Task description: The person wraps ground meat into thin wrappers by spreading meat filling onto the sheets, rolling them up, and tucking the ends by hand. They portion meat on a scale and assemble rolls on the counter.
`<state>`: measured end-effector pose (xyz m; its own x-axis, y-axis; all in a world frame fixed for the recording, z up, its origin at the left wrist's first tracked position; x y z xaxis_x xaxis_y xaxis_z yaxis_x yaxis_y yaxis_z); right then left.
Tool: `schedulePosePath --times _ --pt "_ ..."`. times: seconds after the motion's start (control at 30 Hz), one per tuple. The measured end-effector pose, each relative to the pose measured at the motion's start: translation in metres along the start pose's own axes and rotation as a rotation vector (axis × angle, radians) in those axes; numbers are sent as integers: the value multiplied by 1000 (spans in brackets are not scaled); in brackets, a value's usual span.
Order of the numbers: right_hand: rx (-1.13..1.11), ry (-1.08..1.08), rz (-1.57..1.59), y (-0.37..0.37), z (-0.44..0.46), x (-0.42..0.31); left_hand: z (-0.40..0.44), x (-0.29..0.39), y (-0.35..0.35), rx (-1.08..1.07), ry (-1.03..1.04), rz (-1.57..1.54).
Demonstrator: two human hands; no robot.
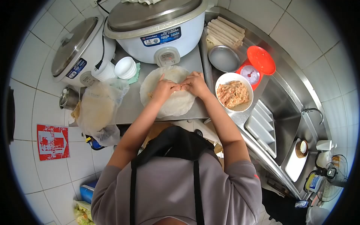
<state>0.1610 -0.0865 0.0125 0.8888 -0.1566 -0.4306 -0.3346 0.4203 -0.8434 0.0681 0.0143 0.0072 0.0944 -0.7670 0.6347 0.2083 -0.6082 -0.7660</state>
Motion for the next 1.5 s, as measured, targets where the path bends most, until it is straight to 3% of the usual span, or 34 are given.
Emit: schedulePosePath --times 0.07,0.17,0.47,0.67,0.77,0.87,0.97,1.07,1.17,1.27,1.37,1.5 --pt "-3 -20 -33 3 0 3 2 0 0 13 1 21" --pt "75 9 13 -9 -1 5 -1 -5 -1 281 145 -19" --pt "-57 -17 -154 4 -1 12 12 6 21 111 174 -44" --pt "-21 -7 -33 -7 -6 22 15 17 18 230 208 -79" --pt "-129 -11 -180 2 -2 24 25 12 29 59 164 9" --pt "-170 27 -251 -3 -2 19 21 13 22 25 110 16" --pt "-73 78 -148 -19 -1 9 -4 -4 -4 281 141 -4" --pt "-29 -63 -87 -9 9 -17 -24 -20 -21 161 91 -26" --pt "-107 -42 -226 30 15 -28 -33 -26 -27 137 96 -25" --pt "-174 -48 -276 37 18 -37 -38 -32 -26 40 -28 -117" --pt "-212 -4 -328 28 22 -46 -46 -35 -33 140 33 -193" --pt "-165 -8 -223 36 31 -63 -57 -50 -40 125 -49 -125"
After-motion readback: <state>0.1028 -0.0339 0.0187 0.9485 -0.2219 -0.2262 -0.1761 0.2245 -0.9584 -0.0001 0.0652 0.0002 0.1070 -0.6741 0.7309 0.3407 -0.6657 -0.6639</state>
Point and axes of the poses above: each hand's wrist, its own z-axis towards the middle knuckle, its own y-axis out of the palm, x = y × z, the point moved 7 cm from there along z, towards the middle knuckle, and after that the axes turned 9 degrees about -z, right-handed, at the moved point
